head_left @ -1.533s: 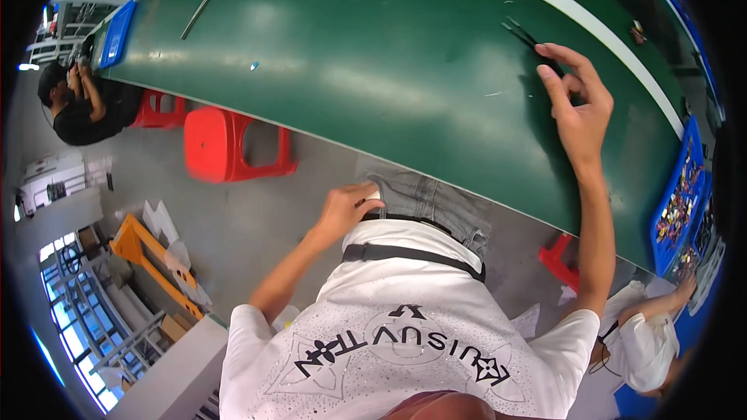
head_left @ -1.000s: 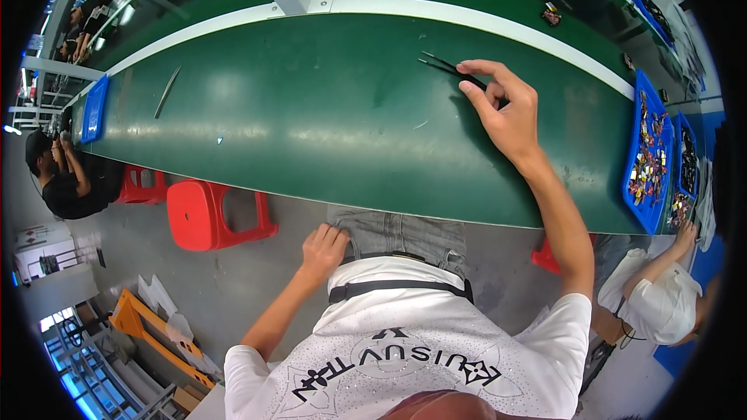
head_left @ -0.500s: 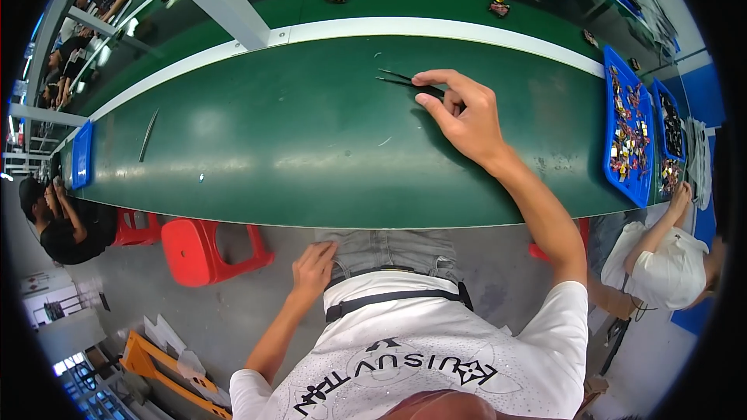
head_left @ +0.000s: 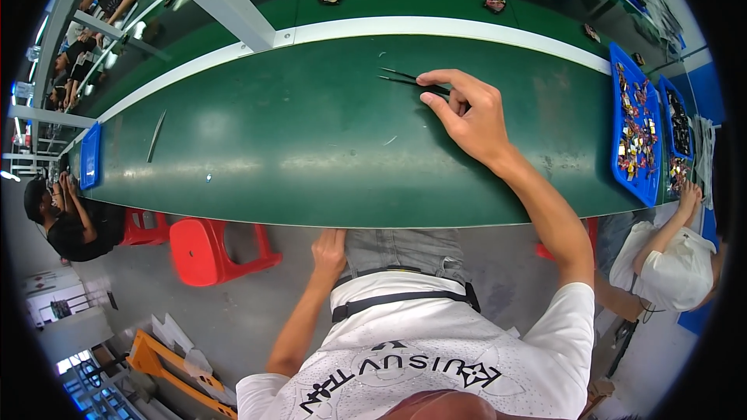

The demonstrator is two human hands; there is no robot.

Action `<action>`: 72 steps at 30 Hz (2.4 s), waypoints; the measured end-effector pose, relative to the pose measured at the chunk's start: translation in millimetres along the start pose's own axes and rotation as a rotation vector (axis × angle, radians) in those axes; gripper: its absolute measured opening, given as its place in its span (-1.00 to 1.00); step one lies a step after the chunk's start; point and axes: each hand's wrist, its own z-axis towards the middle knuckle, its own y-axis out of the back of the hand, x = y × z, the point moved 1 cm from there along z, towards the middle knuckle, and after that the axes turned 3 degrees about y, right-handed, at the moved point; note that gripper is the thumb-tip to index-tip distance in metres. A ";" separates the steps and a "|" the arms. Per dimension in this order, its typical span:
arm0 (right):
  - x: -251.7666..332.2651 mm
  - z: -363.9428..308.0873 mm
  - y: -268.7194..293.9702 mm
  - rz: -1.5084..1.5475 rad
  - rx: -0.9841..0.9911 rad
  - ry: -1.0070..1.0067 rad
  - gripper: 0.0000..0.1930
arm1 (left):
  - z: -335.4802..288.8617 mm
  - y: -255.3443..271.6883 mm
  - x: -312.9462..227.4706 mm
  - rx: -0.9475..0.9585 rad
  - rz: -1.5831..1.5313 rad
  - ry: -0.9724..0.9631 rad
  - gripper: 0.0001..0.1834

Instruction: Manually assembling small electronic components on a factory conveyor line using tweezers and a soldering iron.

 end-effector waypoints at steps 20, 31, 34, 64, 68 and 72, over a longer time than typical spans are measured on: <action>-1.0 -1.4 4.1 0.001 -0.006 -0.010 -0.77 | 221.3 232.1 -61.5 0.495 -0.783 -0.040 -0.68; 10.3 -0.8 3.1 0.028 -0.004 0.008 -0.80 | 493.2 71.0 59.2 -0.081 0.172 0.403 -0.78; 4.7 -1.8 4.9 0.006 -0.021 -0.008 -0.82 | 506.7 56.3 72.7 0.037 0.083 0.537 -0.80; -15.3 23.0 49.4 0.637 -0.135 -0.508 -0.89 | 335.8 76.1 -51.3 0.136 -1.359 0.521 -0.74; -22.2 17.9 52.0 0.919 -0.134 -0.604 -0.83 | 326.9 72.3 -59.1 0.186 -1.381 0.530 -0.76; -13.4 15.2 37.3 0.911 -0.006 -0.723 -0.76 | 321.9 72.4 -66.2 0.235 -1.328 0.503 -0.77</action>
